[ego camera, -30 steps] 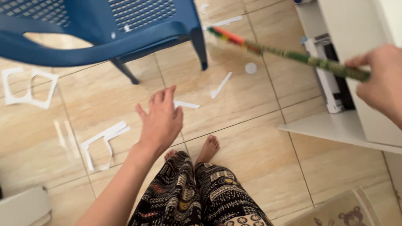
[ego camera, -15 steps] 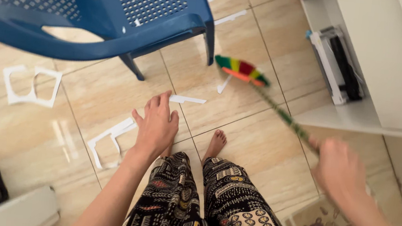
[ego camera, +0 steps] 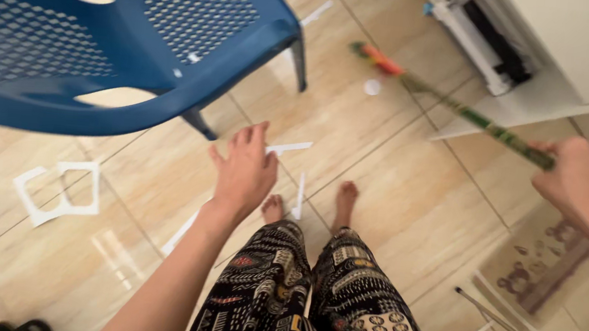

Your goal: The person sweeps paper scraps across the floor using a broom and moves a blue chair to reach areas underneath it.

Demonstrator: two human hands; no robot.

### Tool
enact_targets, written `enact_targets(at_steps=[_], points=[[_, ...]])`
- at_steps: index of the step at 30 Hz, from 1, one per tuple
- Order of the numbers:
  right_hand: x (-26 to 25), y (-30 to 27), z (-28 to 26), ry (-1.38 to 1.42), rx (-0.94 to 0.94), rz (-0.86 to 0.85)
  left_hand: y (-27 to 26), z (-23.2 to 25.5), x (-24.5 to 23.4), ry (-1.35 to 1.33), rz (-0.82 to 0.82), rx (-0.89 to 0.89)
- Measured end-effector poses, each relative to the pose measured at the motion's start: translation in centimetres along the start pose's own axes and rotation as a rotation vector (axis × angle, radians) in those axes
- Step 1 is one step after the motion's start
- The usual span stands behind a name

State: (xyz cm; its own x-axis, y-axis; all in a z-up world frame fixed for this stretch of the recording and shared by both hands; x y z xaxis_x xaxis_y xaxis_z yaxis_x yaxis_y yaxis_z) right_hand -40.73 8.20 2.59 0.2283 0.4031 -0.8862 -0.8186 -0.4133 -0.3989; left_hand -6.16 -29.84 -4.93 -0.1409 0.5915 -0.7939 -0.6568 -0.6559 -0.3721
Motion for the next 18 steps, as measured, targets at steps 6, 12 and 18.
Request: enact_targets(at_steps=[6,12,18], points=[[4.6,7.4,-7.2,-0.033,-0.053,0.136,-1.4,-2.8,-1.3,0.015,-0.004,0.054],[4.2,-4.4,-14.4,-0.185,-0.248,0.143,-1.6,-4.0,-2.0,0.035,-0.016,0.08],[0.3,-14.1,-11.7,0.095,-0.349,0.157,-0.7,-2.5,-0.8,0.024,-0.076,0.115]])
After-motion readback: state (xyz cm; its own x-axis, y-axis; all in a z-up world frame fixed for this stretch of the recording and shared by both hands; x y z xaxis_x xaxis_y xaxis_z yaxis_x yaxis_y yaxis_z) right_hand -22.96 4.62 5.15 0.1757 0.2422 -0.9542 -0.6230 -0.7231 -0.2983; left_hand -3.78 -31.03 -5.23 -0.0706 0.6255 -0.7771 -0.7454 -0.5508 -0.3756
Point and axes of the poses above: each hand's wrist, its own y-axis towards the middle knuckle, its own x-axis out of the palm, z = x × y, the point moved 10 cm from there along y, towards the middle knuckle, and after that the axes turned 3 degrees about -x, right-handed, at the moved point
